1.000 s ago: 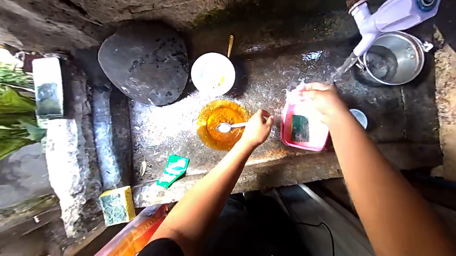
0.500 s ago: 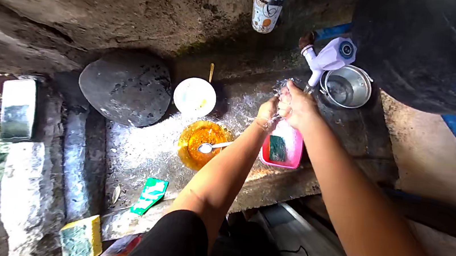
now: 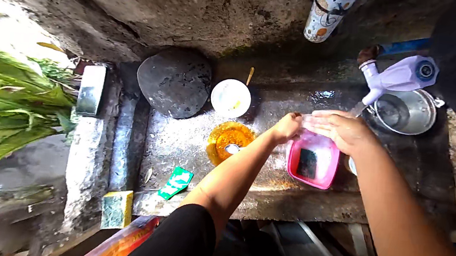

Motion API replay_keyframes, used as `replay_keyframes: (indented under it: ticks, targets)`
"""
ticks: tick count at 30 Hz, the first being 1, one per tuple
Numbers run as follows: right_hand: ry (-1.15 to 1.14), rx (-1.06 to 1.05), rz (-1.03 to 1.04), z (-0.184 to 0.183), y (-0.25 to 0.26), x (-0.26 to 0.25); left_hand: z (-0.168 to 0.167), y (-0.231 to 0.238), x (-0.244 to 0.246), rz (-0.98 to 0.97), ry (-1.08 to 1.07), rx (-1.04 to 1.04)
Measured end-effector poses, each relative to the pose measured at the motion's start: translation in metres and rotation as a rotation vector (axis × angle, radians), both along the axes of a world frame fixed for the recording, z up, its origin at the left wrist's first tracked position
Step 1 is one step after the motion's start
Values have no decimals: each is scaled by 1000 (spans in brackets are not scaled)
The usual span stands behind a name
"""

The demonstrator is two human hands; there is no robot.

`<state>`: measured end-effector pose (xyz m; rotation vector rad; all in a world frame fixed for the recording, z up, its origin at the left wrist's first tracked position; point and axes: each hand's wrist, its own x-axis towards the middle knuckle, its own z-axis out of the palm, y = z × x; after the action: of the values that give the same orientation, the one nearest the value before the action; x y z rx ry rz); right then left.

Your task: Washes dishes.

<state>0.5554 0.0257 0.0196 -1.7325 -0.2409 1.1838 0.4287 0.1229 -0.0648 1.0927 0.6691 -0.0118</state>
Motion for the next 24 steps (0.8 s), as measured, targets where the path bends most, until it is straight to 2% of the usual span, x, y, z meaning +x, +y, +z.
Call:
replay_keyframes:
  ticks: [4, 7, 10, 12, 15, 17, 19, 21, 24]
  targets:
    - [-5, -3, 84, 22, -3, 12, -2, -2, 3, -19, -150, 96]
    - [-52, -1, 127, 42, -1, 10, -8, -7, 25, 71, -192, 65]
    - [-91, -47, 155, 46, 2, 7, -6, -6, 31, 71, -36, 251]
    - [-55, -12, 117, 42, 4, 3, -9, 0, 27, 145, 57, 292]
    - [9, 0, 33, 27, 5, -4, -8, 22, -12, 225, 137, 359]
    - [4, -30, -36, 14, 4, -10, -2, 42, -61, 212, 313, 512]
    - [-26, -1, -120, -2, 3, -16, -14, 64, -102, 371, 511, 611]
    - [-31, 107, -161, -16, 2, -18, -21, 89, -134, 603, 654, 594]
    - [-13, 168, -232, -32, 3, -18, -57, 125, -156, 740, 590, 496]
